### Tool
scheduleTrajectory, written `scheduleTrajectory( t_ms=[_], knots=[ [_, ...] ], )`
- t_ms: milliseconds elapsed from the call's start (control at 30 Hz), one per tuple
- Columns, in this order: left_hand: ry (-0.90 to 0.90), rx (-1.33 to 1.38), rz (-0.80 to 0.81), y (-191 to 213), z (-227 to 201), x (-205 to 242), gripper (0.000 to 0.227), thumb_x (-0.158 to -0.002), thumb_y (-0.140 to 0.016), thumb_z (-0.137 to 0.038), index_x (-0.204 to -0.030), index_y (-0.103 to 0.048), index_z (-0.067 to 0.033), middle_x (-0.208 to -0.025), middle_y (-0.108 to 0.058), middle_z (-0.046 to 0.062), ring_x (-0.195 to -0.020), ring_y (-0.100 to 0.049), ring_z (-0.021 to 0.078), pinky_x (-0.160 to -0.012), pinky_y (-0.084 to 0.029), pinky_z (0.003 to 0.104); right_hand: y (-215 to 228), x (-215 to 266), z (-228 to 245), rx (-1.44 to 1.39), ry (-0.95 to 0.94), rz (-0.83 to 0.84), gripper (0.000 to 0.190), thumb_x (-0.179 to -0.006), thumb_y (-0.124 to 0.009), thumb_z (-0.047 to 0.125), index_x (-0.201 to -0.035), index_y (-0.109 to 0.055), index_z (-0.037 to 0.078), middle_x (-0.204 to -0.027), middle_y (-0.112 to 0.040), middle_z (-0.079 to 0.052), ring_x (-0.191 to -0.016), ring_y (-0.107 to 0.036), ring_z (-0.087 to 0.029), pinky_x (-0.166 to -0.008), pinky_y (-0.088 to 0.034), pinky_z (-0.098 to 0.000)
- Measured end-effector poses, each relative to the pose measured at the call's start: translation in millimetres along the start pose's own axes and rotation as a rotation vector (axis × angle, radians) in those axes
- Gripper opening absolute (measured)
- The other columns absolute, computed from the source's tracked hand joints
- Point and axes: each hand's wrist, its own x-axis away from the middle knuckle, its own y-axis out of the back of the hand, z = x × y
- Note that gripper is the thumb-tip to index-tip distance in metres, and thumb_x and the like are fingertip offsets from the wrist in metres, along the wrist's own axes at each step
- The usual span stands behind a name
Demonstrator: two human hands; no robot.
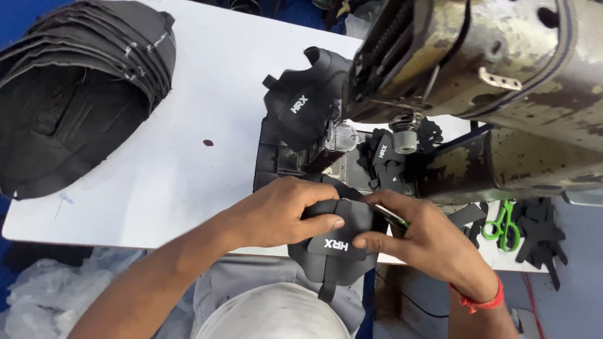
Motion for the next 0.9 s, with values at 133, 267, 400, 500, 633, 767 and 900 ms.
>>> scheduleTrajectory(
  t_ms=[133, 267, 400, 500, 633, 767, 900],
  knots=[
    [-0.034, -0.013, 0.017, 1.1, 4.3, -2.1, 0.031, -0.09, -0.07, -0.034, -0.101, -0.07, -0.005, -0.071, -0.069, 0.009, -0.06, -0.065, 0.0197, -0.057, -0.05, 0.037, -0.3, -1.0, 11.0, 0.091, -0.147, -0.012, 0.075, -0.065, -0.088, 0.049, -0.125, -0.07, 0.009, -0.077, -0.073, -0.013, -0.052, -0.053, -0.021, -0.05, -0.044, -0.0378],
    [-0.041, -0.008, 0.043, 3.3, 2.6, -4.5, 0.033, -0.087, -0.073, -0.036, -0.1, -0.071, -0.005, -0.067, -0.067, 0.008, -0.057, -0.063, 0.0191, -0.056, -0.05, 0.036, 2.6, 0.5, 14.1, 0.104, -0.214, -0.027, 0.077, -0.063, -0.091, 0.048, -0.128, -0.07, 0.01, -0.057, -0.063, -0.014, -0.043, -0.043, -0.018, -0.043, -0.035, -0.0383],
    [-0.025, 0.022, 0.037, 5.0, -0.6, -4.0, 0.035, -0.084, -0.075, -0.036, -0.102, -0.073, -0.0059, -0.066, -0.068, 0.007, -0.057, -0.063, 0.0182, -0.055, -0.05, 0.035, 3.6, 2.1, 10.8, 0.087, -0.17, -0.031, 0.077, -0.063, -0.089, 0.045, -0.127, -0.069, 0.009, -0.057, -0.063, -0.012, -0.043, -0.045, -0.016, -0.042, -0.037, -0.0367],
    [-0.006, 0.002, 0.035, 6.1, -0.1, -3.2, 0.036, -0.083, -0.076, -0.037, -0.1, -0.073, -0.0059, -0.065, -0.068, 0.007, -0.056, -0.063, 0.0176, -0.055, -0.05, 0.035, 2.8, 1.7, 15.4, 0.128, -0.186, -0.004, 0.075, -0.066, -0.089, 0.045, -0.128, -0.069, 0.009, -0.06, -0.064, -0.013, -0.046, -0.046, -0.016, -0.045, -0.038, -0.036],
    [0.0, -0.001, 0.04, 6.8, 1.8, -3.2, 0.034, -0.084, -0.075, -0.037, -0.097, -0.073, -0.0059, -0.065, -0.069, 0.006, -0.057, -0.065, 0.0167, -0.055, -0.05, 0.035, -3.6, 1.3, 5.4, 0.118, -0.117, -0.069, 0.073, -0.065, -0.091, 0.044, -0.123, -0.07, 0.006, -0.071, -0.071, -0.013, -0.053, -0.054, -0.017, -0.048, -0.044, -0.0347],
    [0.05, -0.025, 0.058, 6.7, 1.3, -5.2, 0.034, -0.084, -0.073, -0.037, -0.097, -0.073, -0.0061, -0.066, -0.07, 0.007, -0.056, -0.065, 0.0183, -0.054, -0.05, 0.036, -6.5, 0.2, 8.9, 0.079, -0.044, -0.124, 0.071, -0.063, -0.091, 0.042, -0.119, -0.07, 0.004, -0.085, -0.078, -0.01, -0.06, -0.067, -0.014, -0.05, -0.053, -0.0326],
    [0.045, -0.057, 0.043, 4.7, 3.2, -6.2, 0.034, -0.084, -0.074, -0.037, -0.098, -0.073, -0.0058, -0.067, -0.07, 0.009, -0.057, -0.065, 0.0197, -0.055, -0.05, 0.037, -3.6, -1.6, 18.3, 0.099, -0.154, -0.114, 0.073, -0.062, -0.092, 0.044, -0.121, -0.071, 0.007, -0.084, -0.077, -0.01, -0.058, -0.064, -0.017, -0.051, -0.053, -0.0348]
  ],
)
